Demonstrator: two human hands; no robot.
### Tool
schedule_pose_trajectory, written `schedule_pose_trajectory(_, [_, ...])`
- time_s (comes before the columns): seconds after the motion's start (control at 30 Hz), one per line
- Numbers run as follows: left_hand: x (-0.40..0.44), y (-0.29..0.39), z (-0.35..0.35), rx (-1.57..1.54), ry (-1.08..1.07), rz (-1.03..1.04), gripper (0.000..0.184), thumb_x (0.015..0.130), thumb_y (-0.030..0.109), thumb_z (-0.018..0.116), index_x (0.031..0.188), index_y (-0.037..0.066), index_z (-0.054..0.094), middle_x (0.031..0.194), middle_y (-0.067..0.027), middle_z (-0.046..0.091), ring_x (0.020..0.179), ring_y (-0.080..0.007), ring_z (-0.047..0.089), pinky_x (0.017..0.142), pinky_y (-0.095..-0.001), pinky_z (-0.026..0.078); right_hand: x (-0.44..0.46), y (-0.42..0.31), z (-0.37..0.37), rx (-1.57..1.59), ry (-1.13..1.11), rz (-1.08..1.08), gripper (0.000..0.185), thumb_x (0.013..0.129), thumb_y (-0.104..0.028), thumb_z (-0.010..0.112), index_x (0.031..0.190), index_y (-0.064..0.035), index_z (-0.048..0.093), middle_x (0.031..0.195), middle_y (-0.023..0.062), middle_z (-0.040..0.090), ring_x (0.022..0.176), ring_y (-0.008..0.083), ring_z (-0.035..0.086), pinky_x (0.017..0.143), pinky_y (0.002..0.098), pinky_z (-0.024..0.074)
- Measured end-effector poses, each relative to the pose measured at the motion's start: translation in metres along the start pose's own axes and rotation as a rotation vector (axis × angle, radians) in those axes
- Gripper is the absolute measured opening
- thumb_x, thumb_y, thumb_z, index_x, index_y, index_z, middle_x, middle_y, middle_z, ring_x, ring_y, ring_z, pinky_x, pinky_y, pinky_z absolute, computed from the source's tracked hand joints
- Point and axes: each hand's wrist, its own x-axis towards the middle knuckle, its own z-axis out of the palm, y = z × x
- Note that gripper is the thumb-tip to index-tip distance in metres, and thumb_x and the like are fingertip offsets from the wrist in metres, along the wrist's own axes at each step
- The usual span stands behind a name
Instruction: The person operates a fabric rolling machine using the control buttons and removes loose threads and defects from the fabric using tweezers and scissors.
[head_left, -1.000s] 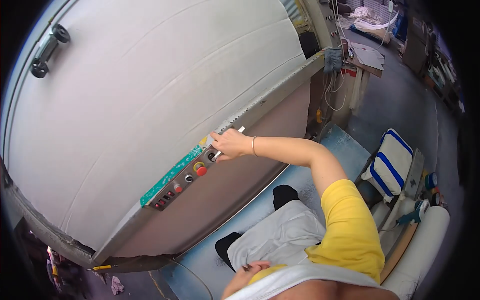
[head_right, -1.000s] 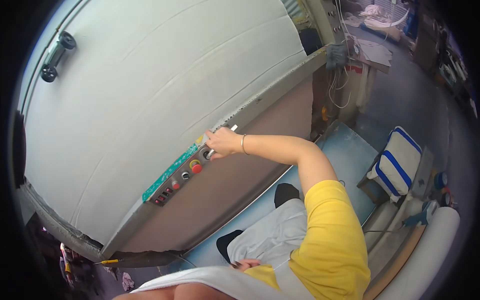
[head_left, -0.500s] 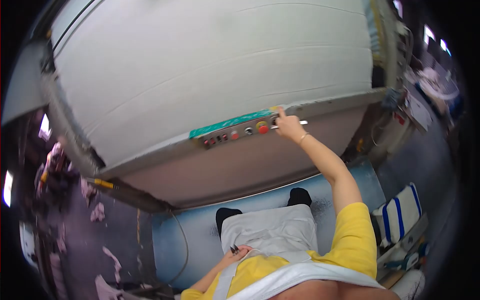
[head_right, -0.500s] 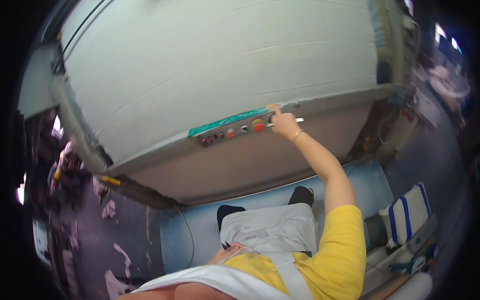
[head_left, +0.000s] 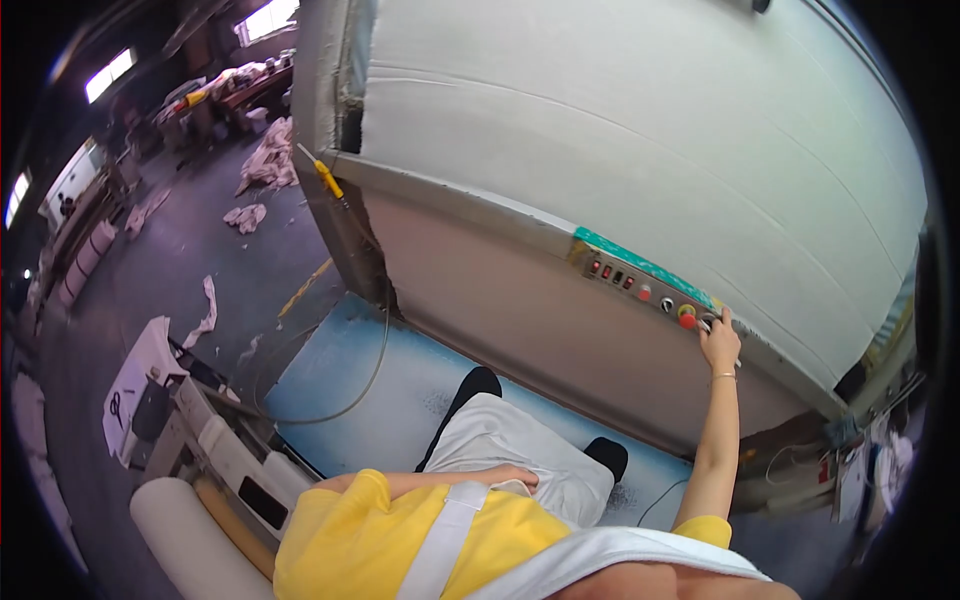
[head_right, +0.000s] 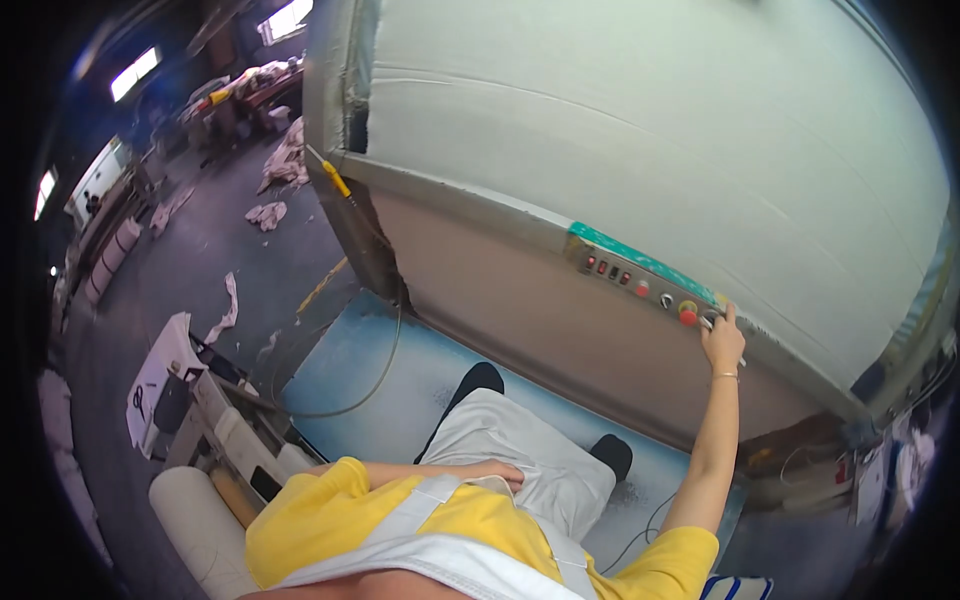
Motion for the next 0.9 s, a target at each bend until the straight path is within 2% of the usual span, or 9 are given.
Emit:
schedule_pose_trajectory(0.07, [-0.010,0.001,-0.010,0.204,-0.039,0.356,0.027,0.081,0.025,0.057,0.101,0.008,0.065,0.097,-0.0160,0.065,0.099,-0.0322,0.063,0.086,-0.0403,0.050,0.000,0.001,0.003,-0.016,-0.006,-0.012,0.038,0.084,-0.039,0.067,0.085,-0.0012,0.068,0.141,0.0130,0.048,0.080,0.0375,0.068,0.071,0.0463,0.0538])
schedule_pose_trajectory(0.1, [-0.019,0.003,-0.019,0.202,-0.028,0.362,0.027,0.081,0.025,0.057,0.101,0.008,0.065,0.097,-0.0160,0.065,0.099,-0.0322,0.063,0.086,-0.0403,0.050,0.000,0.002,0.004,-0.031,-0.017,-0.002,0.037,0.084,-0.038,0.067,0.084,-0.0008,0.068,0.142,0.0136,0.048,0.080,0.0379,0.068,0.071,0.0467,0.0539])
schedule_pose_trajectory(0.17, [-0.035,0.005,-0.037,0.768,-0.075,0.072,0.028,0.080,0.026,0.059,0.101,0.008,0.066,0.100,-0.0184,0.066,0.098,-0.0350,0.064,0.081,-0.0456,0.052,0.001,0.003,0.007,-0.048,-0.022,0.009,0.037,0.083,-0.037,0.067,0.084,-0.0005,0.069,0.143,0.0141,0.047,0.080,0.0384,0.068,0.071,0.0470,0.0540])
schedule_pose_trajectory(0.3, [-0.042,0.006,-0.035,0.710,0.076,0.124,0.024,0.079,0.022,0.059,0.097,0.010,0.068,0.090,-0.0171,0.068,0.090,-0.0366,0.066,0.075,-0.0452,0.053,0.001,0.000,0.011,-0.064,-0.054,0.036,0.035,0.084,-0.035,0.066,0.083,0.0004,0.069,0.143,0.0141,0.046,0.080,0.0393,0.068,0.072,0.0473,0.0542])
schedule_pose_trajectory(0.47, [-0.044,0.026,-0.036,0.637,0.125,0.169,0.020,0.078,0.023,0.060,0.091,0.009,0.068,0.094,-0.0172,0.068,0.093,-0.0358,0.066,0.076,-0.0452,0.053,0.004,0.000,0.007,-0.085,-0.066,0.036,0.043,0.086,-0.040,0.062,0.081,0.0020,0.069,0.145,0.0136,0.044,0.083,0.0402,0.067,0.075,0.0480,0.0537])
schedule_pose_trajectory(0.57, [-0.027,0.016,-0.030,0.597,0.037,0.131,0.020,0.078,0.023,0.060,0.091,0.009,0.067,0.094,-0.0159,0.068,0.093,-0.0356,0.066,0.077,-0.0446,0.053,0.002,-0.003,0.005,-0.097,-0.084,0.031,0.045,0.086,-0.042,0.062,0.081,0.0021,0.069,0.145,0.0139,0.044,0.084,0.0406,0.067,0.075,0.0479,0.0539])
schedule_pose_trajectory(0.73, [-0.016,0.012,-0.024,0.626,0.013,0.129,0.021,0.078,0.022,0.061,0.093,0.009,0.066,0.094,-0.0160,0.068,0.093,-0.0358,0.066,0.076,-0.0444,0.053,0.005,-0.003,0.005,-0.102,-0.101,0.048,0.043,0.085,-0.042,0.064,0.085,0.0012,0.070,0.147,0.0141,0.042,0.083,0.0407,0.067,0.075,0.0476,0.0543])
schedule_pose_trajectory(0.87, [-0.018,0.016,-0.020,0.526,-0.003,0.216,0.024,0.077,0.022,0.063,0.096,0.007,0.065,0.098,-0.0175,0.067,0.096,-0.0356,0.065,0.078,-0.0447,0.053,0.002,0.001,0.010,-0.094,-0.101,0.040,0.046,0.085,-0.044,0.063,0.086,0.0009,0.071,0.148,0.0143,0.041,0.084,0.0411,0.067,0.076,0.0473,0.0544])
schedule_pose_trajectory(0.9, [-0.013,0.012,-0.020,0.457,-0.051,0.221,0.028,0.078,0.024,0.063,0.101,0.008,0.066,0.103,-0.0188,0.067,0.100,-0.0349,0.064,0.083,-0.0450,0.052,0.001,0.001,0.010,-0.086,-0.102,0.040,0.046,0.085,-0.044,0.063,0.086,0.0008,0.071,0.148,0.0147,0.041,0.085,0.0411,0.067,0.076,0.0473,0.0545])
